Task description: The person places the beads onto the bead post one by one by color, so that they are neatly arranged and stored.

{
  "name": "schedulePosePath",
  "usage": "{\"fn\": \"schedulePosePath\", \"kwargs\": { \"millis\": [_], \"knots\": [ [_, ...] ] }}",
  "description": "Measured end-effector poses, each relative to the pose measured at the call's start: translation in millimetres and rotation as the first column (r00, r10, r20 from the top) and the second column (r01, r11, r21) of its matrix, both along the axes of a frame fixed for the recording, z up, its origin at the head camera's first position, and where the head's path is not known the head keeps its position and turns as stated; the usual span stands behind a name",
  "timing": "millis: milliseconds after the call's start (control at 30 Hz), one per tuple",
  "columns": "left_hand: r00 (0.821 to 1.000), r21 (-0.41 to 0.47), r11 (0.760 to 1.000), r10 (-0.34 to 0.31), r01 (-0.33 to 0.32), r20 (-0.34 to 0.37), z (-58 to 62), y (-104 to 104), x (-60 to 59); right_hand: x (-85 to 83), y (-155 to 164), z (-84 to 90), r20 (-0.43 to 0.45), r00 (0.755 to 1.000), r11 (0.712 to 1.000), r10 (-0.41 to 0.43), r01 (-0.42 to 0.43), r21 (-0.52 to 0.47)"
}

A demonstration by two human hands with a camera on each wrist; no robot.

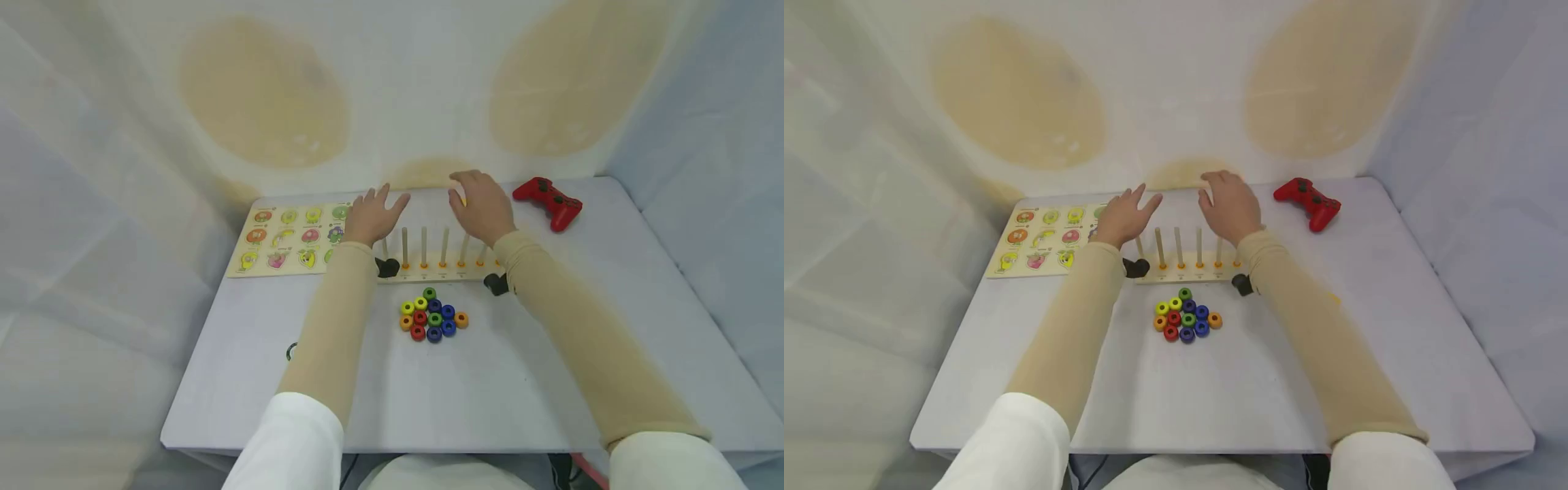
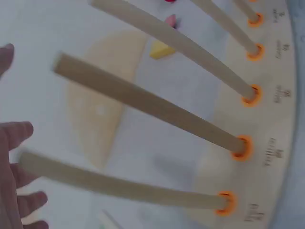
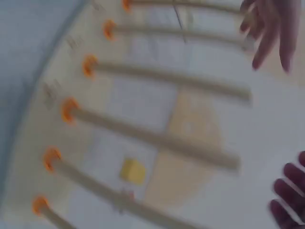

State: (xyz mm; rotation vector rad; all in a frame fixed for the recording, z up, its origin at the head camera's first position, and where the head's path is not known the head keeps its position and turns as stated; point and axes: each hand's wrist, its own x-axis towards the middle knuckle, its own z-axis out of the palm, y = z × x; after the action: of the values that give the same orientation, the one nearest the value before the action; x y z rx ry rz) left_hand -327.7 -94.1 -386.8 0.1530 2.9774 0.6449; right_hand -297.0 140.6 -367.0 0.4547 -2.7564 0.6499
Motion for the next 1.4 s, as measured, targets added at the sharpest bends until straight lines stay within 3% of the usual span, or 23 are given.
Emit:
{"fn": "schedulePosePath", "kwargs": {
  "millis": [67,133,200,267,300,400,500,633,767,933,1067,1133,1300,1400],
  "knots": [
    [0.998,0.170,0.985,-0.018,0.008,0.054,-22.5,-10.6,4.1,18.1,-12.7,-16.6,-0.162,0.984,0.995,0.071,-0.081,-0.054],
    [0.992,0.340,0.941,-0.047,0.004,0.118,-44.6,-21.5,10.3,37.0,-22.4,-35.5,-0.258,0.951,0.981,0.172,-0.188,-0.040],
    [0.980,0.466,0.884,-0.063,-0.033,0.189,-63.0,-31.5,19.0,54.0,-28.2,-53.4,-0.256,0.926,0.958,0.279,-0.287,0.007],
    [0.971,0.515,0.854,-0.057,-0.073,0.233,-79.8,-41.0,27.3,67.2,-30.6,-69.8,-0.164,0.917,0.931,0.365,-0.362,0.048],
    [0.969,0.518,0.851,-0.051,-0.085,0.242,-87.1,-45.3,31.2,72.5,-30.7,-77.1,-0.096,0.917,0.922,0.386,-0.382,0.056],
    [0.966,0.475,0.876,-0.045,-0.083,0.253,-105.8,-54.2,40.8,82.4,-26.9,-97.9,0.094,0.919,0.918,0.383,-0.390,0.067],
    [0.975,0.377,0.926,-0.080,-0.004,0.207,-121.3,-59.8,42.4,84.5,-23.5,-117.0,0.214,0.913,0.922,0.348,-0.375,0.099],
    [0.980,0.236,0.967,-0.130,0.092,0.149,-132.9,-61.1,43.3,85.5,-22.5,-133.0,0.249,0.909,0.922,0.334,-0.370,0.114],
    [0.979,0.158,0.980,-0.145,0.122,0.143,-138.7,-58.1,45.3,85.7,-25.8,-136.9,0.262,0.913,0.940,0.314,-0.338,0.049],
    [0.984,0.127,0.984,-0.138,0.124,0.109,-140.5,-53.8,48.3,83.3,-30.3,-137.0,0.294,0.919,0.959,0.263,-0.283,0.025],
    [0.988,0.129,0.984,-0.138,0.127,0.076,-138.7,-51.1,50.8,81.0,-32.7,-132.2,0.241,0.936,0.965,0.257,-0.263,-0.010],
    [0.988,0.129,0.984,-0.136,0.126,0.075,-139.4,-50.1,52.1,80.8,-36.0,-124.3,0.183,0.940,0.958,0.287,-0.278,-0.076],
    [0.990,0.103,0.989,-0.119,0.110,0.079,-144.2,-50.0,54.2,77.5,-57.2,-90.4,0.010,0.929,0.907,0.369,-0.358,-0.221],
    [0.991,0.109,0.988,-0.116,0.108,0.069,-146.2,-51.0,52.4,67.9,-72.7,-69.9,-0.087,0.933,0.903,0.350,-0.361,-0.232]
  ]
}}
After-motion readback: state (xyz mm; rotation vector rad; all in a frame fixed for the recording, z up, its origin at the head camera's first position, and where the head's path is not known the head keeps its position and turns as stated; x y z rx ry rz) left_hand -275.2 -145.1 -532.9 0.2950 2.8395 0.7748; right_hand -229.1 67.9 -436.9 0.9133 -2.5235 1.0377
